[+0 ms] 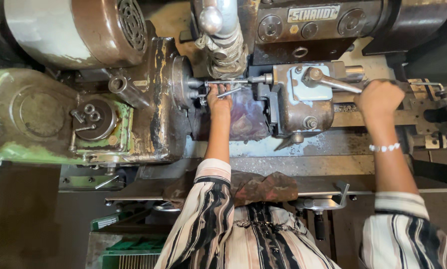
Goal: The person operates a metal lathe, repeatedly inserting cylindrical metal rods into the chuck, tightening the chuck with a chuck key, and then removing the rods. The rods are placed into green bins after removal.
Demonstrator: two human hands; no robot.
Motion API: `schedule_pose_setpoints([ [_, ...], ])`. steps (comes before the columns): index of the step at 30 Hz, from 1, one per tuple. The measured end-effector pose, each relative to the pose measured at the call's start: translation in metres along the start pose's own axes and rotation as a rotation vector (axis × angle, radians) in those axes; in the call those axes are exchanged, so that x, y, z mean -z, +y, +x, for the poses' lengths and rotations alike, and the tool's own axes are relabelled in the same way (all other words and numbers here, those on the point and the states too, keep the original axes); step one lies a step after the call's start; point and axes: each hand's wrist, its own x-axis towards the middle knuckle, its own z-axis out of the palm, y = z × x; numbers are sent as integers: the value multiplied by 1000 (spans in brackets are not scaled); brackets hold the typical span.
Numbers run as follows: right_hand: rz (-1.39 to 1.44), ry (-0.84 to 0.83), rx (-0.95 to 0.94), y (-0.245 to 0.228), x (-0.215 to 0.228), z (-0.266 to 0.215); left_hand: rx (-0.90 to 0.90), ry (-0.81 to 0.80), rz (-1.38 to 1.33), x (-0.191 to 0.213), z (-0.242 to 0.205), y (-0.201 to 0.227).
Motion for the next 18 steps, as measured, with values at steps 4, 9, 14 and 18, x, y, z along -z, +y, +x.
schedule_pose_setpoints([
  [4, -24, 40, -18, -5, 1, -30, 14, -55, -14, 4, 0, -1],
  [9, -6, 70, -34, -9, 6, -30, -23, 8, -32, -1, 0, -3],
  [14, 35, 68, -28, -7, 5, -21, -33, 21, -73, -5, 1, -4],
  [18, 49, 99, -21, -5, 4, -21, -32, 38, -33, -7, 4, -3],
])
